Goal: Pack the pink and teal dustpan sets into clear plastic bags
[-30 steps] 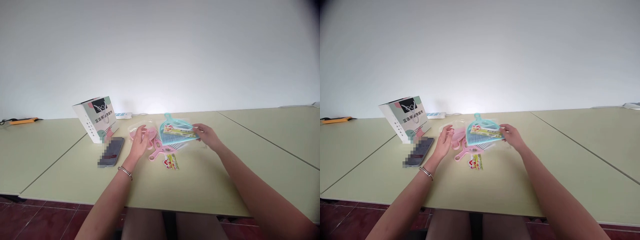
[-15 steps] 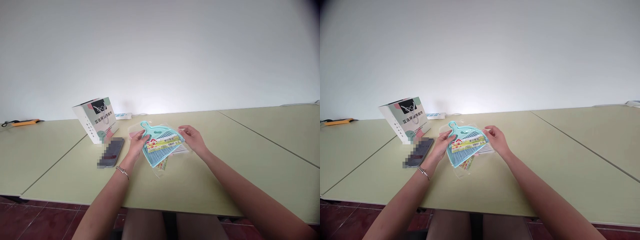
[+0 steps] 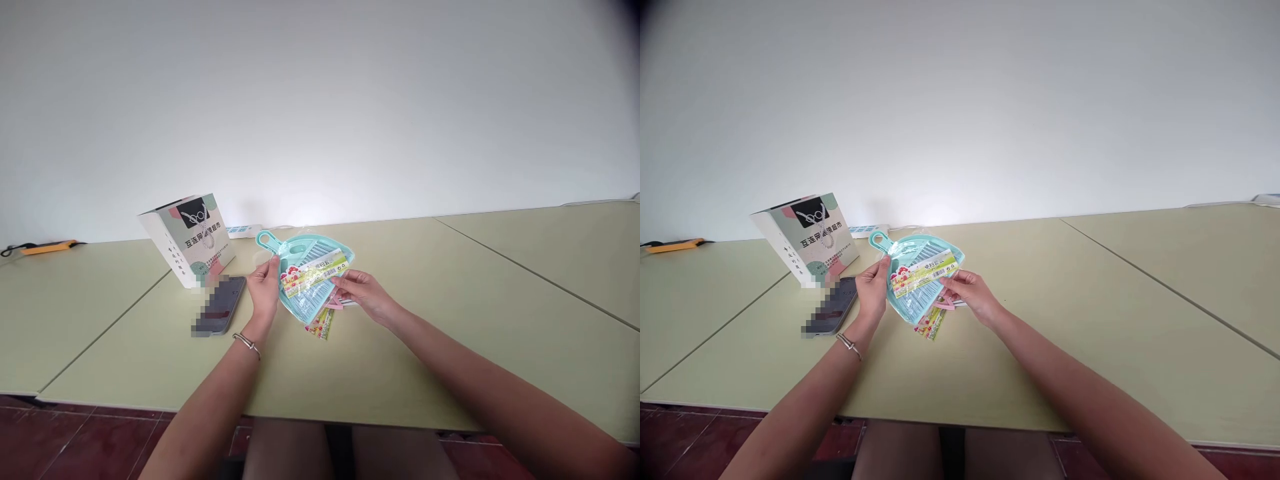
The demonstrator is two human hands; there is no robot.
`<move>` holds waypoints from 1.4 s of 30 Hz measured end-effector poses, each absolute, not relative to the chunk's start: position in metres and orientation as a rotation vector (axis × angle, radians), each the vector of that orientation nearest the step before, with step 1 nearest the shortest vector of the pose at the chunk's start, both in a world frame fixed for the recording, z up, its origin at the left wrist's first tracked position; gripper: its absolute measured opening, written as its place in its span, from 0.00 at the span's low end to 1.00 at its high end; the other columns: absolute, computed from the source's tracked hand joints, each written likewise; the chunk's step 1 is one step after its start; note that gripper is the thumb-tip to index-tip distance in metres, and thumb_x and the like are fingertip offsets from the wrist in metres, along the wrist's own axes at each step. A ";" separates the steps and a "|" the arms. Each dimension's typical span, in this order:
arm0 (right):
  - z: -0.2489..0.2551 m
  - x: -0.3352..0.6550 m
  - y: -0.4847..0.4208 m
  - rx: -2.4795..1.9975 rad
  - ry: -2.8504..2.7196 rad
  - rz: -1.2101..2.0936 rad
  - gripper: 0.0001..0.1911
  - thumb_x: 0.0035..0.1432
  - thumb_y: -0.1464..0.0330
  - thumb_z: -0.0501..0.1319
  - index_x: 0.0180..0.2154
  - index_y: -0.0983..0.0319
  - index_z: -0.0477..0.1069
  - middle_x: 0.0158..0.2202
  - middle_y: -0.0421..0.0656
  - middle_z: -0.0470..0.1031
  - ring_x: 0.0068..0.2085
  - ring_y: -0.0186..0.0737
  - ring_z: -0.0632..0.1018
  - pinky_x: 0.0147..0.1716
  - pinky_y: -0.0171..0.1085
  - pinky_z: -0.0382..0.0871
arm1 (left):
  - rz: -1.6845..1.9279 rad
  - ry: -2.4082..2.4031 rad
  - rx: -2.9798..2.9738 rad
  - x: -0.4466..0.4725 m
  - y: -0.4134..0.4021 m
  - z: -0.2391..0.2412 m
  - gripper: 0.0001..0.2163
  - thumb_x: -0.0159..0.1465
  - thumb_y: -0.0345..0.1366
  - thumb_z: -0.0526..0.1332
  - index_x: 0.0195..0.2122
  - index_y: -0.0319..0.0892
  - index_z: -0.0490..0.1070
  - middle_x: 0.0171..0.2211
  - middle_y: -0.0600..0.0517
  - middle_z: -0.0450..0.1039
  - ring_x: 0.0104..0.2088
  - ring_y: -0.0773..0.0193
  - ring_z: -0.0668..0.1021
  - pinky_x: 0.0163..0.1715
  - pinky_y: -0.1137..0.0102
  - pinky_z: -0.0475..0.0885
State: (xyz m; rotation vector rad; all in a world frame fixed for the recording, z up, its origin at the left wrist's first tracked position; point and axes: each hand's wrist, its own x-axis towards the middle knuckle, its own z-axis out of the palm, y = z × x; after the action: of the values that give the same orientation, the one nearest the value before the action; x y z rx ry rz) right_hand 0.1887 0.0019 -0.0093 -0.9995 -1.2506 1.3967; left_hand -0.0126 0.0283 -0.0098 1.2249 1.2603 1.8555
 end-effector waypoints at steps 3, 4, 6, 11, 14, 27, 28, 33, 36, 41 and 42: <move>-0.012 0.186 0.002 -1.019 -1.153 1.355 0.22 0.38 0.55 0.70 0.30 0.59 0.66 0.23 0.38 0.74 0.26 0.34 0.73 0.30 0.37 0.68 | 1.839 1.256 1.141 -0.013 0.034 -0.014 0.15 0.52 0.47 0.64 0.19 0.39 0.70 0.18 0.56 0.65 0.22 0.70 0.66 0.23 0.73 0.64; -0.013 0.186 0.003 -1.021 -1.137 1.293 0.23 0.38 0.55 0.70 0.31 0.59 0.63 0.23 0.37 0.73 0.26 0.34 0.72 0.29 0.36 0.67 | 1.837 1.250 1.108 -0.013 0.035 -0.015 0.16 0.51 0.47 0.65 0.19 0.39 0.71 0.19 0.55 0.65 0.22 0.70 0.67 0.23 0.73 0.64; -0.014 0.187 0.004 -1.006 -1.144 1.110 0.24 0.38 0.56 0.70 0.31 0.57 0.59 0.22 0.34 0.70 0.25 0.33 0.70 0.28 0.35 0.65 | 1.836 1.240 1.053 -0.013 0.037 -0.016 0.16 0.49 0.48 0.66 0.19 0.38 0.70 0.19 0.55 0.66 0.23 0.70 0.67 0.24 0.73 0.65; -0.015 0.190 0.006 -1.056 -1.313 0.851 0.15 0.44 0.56 0.65 0.26 0.58 0.63 0.22 0.35 0.64 0.25 0.32 0.66 0.26 0.35 0.62 | 1.843 1.207 1.029 -0.011 0.034 -0.013 0.18 0.48 0.49 0.66 0.17 0.39 0.68 0.18 0.55 0.65 0.22 0.69 0.68 0.25 0.72 0.67; -0.014 0.190 0.005 -1.091 -1.300 0.990 0.15 0.42 0.56 0.65 0.25 0.59 0.68 0.24 0.38 0.69 0.27 0.34 0.68 0.27 0.35 0.63 | 1.863 1.182 1.035 -0.010 0.032 -0.012 0.18 0.49 0.50 0.66 0.18 0.39 0.67 0.18 0.55 0.64 0.22 0.70 0.68 0.25 0.72 0.67; -0.010 0.188 0.005 -0.892 -0.990 1.374 0.10 0.45 0.60 0.65 0.25 0.60 0.73 0.27 0.40 0.75 0.29 0.33 0.72 0.29 0.33 0.66 | 1.835 1.278 1.266 -0.005 0.022 -0.004 0.21 0.56 0.47 0.61 0.14 0.41 0.57 0.15 0.58 0.53 0.18 0.72 0.58 0.18 0.74 0.55; -0.010 0.187 0.004 -0.865 -1.021 1.389 0.10 0.45 0.60 0.66 0.27 0.60 0.74 0.29 0.40 0.76 0.31 0.34 0.74 0.31 0.34 0.67 | 1.832 1.279 1.274 -0.004 0.022 -0.005 0.21 0.56 0.47 0.61 0.14 0.41 0.57 0.14 0.58 0.52 0.18 0.72 0.57 0.17 0.74 0.54; -0.016 0.185 0.006 -0.870 -1.013 1.420 0.17 0.38 0.55 0.71 0.27 0.60 0.75 0.32 0.43 0.79 0.36 0.41 0.79 0.40 0.41 0.72 | 1.796 1.258 1.268 -0.011 0.031 -0.008 0.15 0.56 0.45 0.61 0.19 0.40 0.67 0.18 0.55 0.66 0.21 0.68 0.70 0.20 0.75 0.64; -0.019 0.193 0.013 -0.950 -0.906 1.328 0.21 0.35 0.52 0.71 0.25 0.61 0.73 0.28 0.44 0.78 0.32 0.44 0.79 0.36 0.43 0.74 | 1.892 1.261 1.043 -0.030 0.044 -0.006 0.12 0.57 0.42 0.60 0.31 0.37 0.73 0.31 0.46 0.76 0.32 0.61 0.79 0.31 0.67 0.73; -0.014 0.216 0.023 -1.044 -0.965 0.906 0.23 0.35 0.48 0.69 0.25 0.61 0.72 0.27 0.44 0.78 0.33 0.48 0.79 0.32 0.45 0.75 | 1.911 1.535 1.041 -0.060 0.056 -0.004 0.13 0.62 0.38 0.54 0.40 0.34 0.72 0.43 0.36 0.74 0.45 0.52 0.77 0.45 0.57 0.71; -0.012 0.219 0.024 -1.056 -0.961 0.824 0.23 0.37 0.48 0.68 0.25 0.61 0.71 0.27 0.44 0.78 0.33 0.48 0.79 0.32 0.45 0.75 | 1.887 1.644 1.115 -0.061 0.054 -0.004 0.14 0.62 0.36 0.55 0.45 0.34 0.70 0.48 0.34 0.71 0.51 0.50 0.74 0.50 0.55 0.68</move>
State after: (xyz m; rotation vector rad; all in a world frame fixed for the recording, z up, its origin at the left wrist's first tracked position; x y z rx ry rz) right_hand 0.2194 0.0244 -0.0122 -1.0558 -0.9614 0.8236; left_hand -0.0613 0.0542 -0.0038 1.1148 1.6444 1.8869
